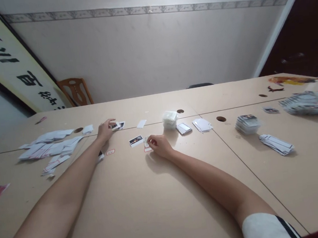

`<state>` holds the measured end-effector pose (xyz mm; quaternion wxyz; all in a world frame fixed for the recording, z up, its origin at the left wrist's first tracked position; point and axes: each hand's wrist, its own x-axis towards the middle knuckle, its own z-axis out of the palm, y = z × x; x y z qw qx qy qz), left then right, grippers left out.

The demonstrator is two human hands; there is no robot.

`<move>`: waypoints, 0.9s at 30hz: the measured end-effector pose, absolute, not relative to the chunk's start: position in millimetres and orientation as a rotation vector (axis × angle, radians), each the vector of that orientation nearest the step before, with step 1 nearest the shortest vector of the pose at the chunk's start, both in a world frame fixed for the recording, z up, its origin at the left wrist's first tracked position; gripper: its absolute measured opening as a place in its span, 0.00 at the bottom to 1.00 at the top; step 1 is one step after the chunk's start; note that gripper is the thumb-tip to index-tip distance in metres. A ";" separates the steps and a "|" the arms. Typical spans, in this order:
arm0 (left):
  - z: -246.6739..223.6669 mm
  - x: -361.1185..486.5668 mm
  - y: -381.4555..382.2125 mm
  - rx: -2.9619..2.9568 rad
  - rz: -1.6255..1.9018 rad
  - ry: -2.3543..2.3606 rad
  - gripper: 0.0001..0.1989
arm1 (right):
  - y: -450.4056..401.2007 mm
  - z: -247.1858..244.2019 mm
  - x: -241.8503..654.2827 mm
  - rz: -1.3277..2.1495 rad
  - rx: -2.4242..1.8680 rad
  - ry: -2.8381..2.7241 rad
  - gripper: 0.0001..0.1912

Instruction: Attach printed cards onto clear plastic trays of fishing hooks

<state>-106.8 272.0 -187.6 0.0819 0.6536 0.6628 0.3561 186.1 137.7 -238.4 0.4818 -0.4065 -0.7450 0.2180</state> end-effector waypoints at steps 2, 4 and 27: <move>-184.2 -105.3 271.9 2.025 1.056 1.955 0.17 | 137.7 -238.2 186.0 0.530 -0.993 -1.818 0.06; -181.9 -105.0 272.3 2.064 1.066 1.974 0.18 | 137.8 -238.0 186.1 0.525 -0.997 -1.820 0.06; -237.9 -41.1 164.8 2.381 0.749 1.651 0.16 | 146.6 -247.2 185.3 0.417 -1.254 -1.862 0.17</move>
